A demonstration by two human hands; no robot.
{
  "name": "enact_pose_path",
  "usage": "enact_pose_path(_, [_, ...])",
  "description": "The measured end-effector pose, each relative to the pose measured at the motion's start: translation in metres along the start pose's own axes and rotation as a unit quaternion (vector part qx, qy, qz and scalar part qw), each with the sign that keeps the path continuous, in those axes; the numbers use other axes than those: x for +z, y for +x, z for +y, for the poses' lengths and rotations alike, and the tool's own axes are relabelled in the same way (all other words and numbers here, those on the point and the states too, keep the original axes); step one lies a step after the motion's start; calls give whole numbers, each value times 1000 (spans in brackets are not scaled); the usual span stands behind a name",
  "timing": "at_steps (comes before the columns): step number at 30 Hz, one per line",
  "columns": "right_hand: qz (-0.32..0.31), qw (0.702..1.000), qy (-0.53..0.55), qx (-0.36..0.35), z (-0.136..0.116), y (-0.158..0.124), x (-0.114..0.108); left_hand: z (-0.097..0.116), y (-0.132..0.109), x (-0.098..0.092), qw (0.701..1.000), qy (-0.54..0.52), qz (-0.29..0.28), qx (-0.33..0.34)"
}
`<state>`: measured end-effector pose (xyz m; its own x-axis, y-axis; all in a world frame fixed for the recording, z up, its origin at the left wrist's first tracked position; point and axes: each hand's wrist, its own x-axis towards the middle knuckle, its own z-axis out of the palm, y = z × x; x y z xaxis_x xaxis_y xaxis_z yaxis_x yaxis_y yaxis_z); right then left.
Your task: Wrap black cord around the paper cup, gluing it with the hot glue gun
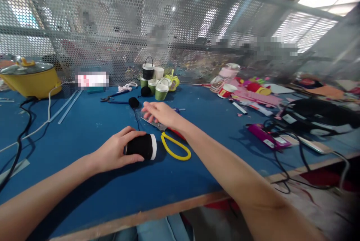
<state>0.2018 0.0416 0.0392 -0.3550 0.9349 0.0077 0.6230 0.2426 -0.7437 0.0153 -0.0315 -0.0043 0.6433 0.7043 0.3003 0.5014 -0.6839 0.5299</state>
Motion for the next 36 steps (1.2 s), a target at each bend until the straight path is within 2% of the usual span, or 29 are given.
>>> enact_pose_path(2, [83, 991, -91, 49, 16, 5, -19, 0, 0, 0, 1000, -2, 3, 0])
enact_pose_path(5, [135, 971, -164, 105, 44, 4, -48, -3, -1, 1, 1000, 5, 13, -7])
enact_pose_path(8, [117, 954, -217, 169, 67, -1, -59, -6, -1, 1, 999, 12, 31, -14])
enact_pose_path(11, [89, 948, -228, 204, 80, -2, -52, -8, -1, 1, 999, 19, 41, -20])
enact_pose_path(13, [94, 948, -223, 208, 83, -2, -45, -8, -1, 1, 998, 22, 45, -24])
enact_pose_path(18, [155, 957, -169, 177, 69, -13, -46, -11, 0, 0, 998, 22, 58, -21])
enact_pose_path(20, [155, 967, -134, 149, 57, -25, -51, -12, 0, -1, 998, 23, 59, -16])
enact_pose_path(24, [60, 996, -19, 69, 30, -49, -53, -14, 0, -2, 998, 27, 61, -13])
enact_pose_path(26, [23, 999, 23, 34, 21, -57, -48, -16, 1, -3, 998, 28, 61, -17])
enact_pose_path(31, [32, 998, 37, 34, 10, -66, -32, -19, 2, -6, 997, 13, 60, -35])
enact_pose_path(36, [15, 999, -25, 26, 9, -78, -30, -22, 2, -8, 997, -8, 61, -51])
